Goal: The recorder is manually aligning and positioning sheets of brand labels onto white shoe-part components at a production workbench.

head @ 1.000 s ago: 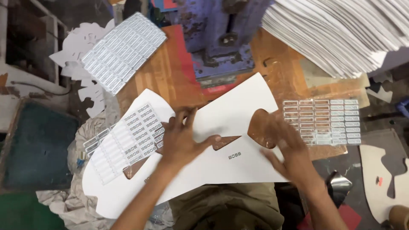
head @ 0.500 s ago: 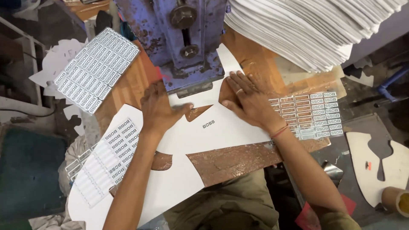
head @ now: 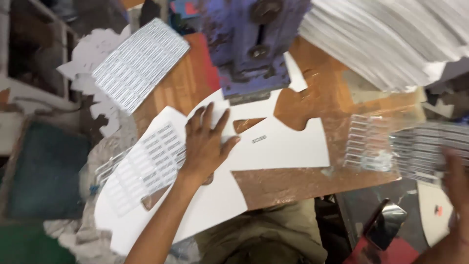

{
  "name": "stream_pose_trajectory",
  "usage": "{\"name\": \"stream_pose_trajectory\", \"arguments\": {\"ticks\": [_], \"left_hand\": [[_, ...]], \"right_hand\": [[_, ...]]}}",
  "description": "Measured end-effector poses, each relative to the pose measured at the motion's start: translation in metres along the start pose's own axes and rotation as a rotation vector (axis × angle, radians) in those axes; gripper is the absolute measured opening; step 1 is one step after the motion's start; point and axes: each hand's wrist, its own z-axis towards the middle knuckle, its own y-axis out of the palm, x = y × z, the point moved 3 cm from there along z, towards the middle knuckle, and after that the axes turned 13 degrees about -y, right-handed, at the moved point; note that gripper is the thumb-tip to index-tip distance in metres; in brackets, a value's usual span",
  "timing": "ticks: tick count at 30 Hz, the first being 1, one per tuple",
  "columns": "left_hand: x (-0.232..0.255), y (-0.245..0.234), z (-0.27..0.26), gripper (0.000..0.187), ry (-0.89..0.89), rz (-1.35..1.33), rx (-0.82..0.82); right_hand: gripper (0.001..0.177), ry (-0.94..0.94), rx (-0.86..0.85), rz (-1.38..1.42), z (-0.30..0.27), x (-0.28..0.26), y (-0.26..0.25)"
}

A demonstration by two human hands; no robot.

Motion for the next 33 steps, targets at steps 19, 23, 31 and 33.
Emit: {"name": "stream_pose_trajectory", "arguments": {"ticks": [19, 23, 31, 33], "left_hand": [[-0.001, -0.009, -0.027, 0.111, 0.09, -0.27, 0.072], [-0.003, -0.009, -0.027, 0.099, 0.096, -0.279, 0.119], [-0.004, -0.005, -0.028, 0.093, 0.15, -0.208, 0.17], [-0.004, -0.005, -0.027, 0.093, 0.152, -0.198, 0.173]], "right_hand": [[0.054, -0.429, -0.481, 0.424, 0.017, -0.27, 0.254], [0.053, -0.442, -0.423, 0.448, 0.011, -0.273, 0.255], [0.057, -0.434, -0.437, 0.455, 0.01, -0.284, 0.249], [0.058, -0.425, -0.435, 0.446, 0.01, -0.284, 0.249]]}}
